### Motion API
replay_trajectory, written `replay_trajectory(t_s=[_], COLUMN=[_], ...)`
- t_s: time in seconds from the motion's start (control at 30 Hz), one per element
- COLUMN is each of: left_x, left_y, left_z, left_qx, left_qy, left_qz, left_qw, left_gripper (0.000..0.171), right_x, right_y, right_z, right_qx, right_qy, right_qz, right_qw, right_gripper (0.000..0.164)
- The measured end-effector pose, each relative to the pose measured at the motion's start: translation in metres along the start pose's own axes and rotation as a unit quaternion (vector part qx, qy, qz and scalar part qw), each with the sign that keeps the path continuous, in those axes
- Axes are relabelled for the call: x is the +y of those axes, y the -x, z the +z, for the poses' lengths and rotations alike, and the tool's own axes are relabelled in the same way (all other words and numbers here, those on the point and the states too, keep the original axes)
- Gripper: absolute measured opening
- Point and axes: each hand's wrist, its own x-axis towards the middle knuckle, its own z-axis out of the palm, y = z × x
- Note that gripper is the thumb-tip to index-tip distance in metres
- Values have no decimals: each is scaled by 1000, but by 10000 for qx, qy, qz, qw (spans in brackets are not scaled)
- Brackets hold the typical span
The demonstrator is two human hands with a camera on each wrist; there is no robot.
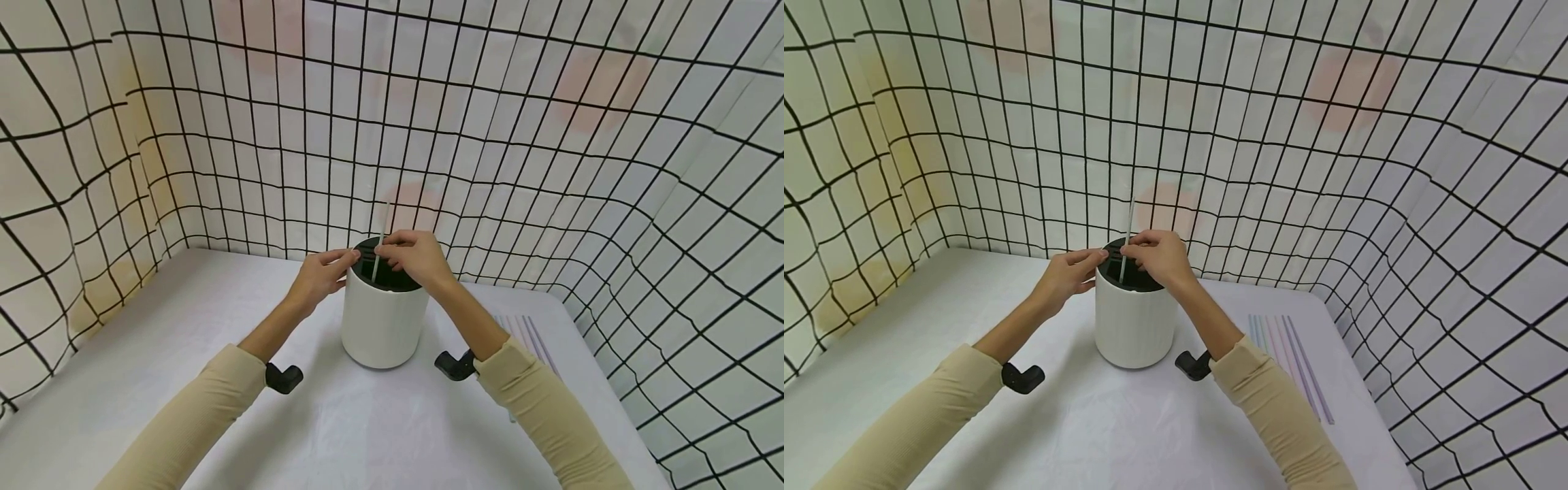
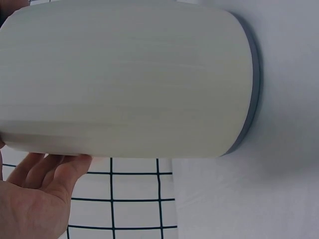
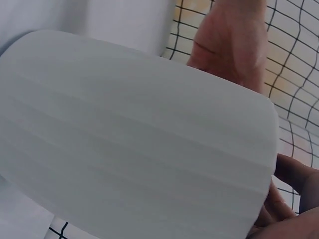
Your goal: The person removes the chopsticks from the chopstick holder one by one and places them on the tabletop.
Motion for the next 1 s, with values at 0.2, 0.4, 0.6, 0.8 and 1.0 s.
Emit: replay_trajectory(t_s=[0.2,0.4,0.6,0.8,1.0], left_x=[1,1,0,0,0], left_y=[0,0,0,-1,-1], left_z=[1,1,1,1,1], left_qx=[32,26,22,67,135], left_qy=[27,-9,-89,-111,-217], left_qz=[-38,-80,-84,-112,-157], left_qw=[10000,10000,9999,9999,9996], left_gripper=[51,52,53,52,52], right_x=[-6,-8,-7,-3,-1], right_y=[4,8,12,13,14], right_z=[-7,-17,-36,-60,-83], right_qx=[16,466,942,1492,1956], right_qy=[-842,-1494,-2113,-2535,-2757], right_qz=[142,142,-4,-21,90], right_qw=[9963,9876,9729,9558,9411], right_gripper=[24,24,21,21,22])
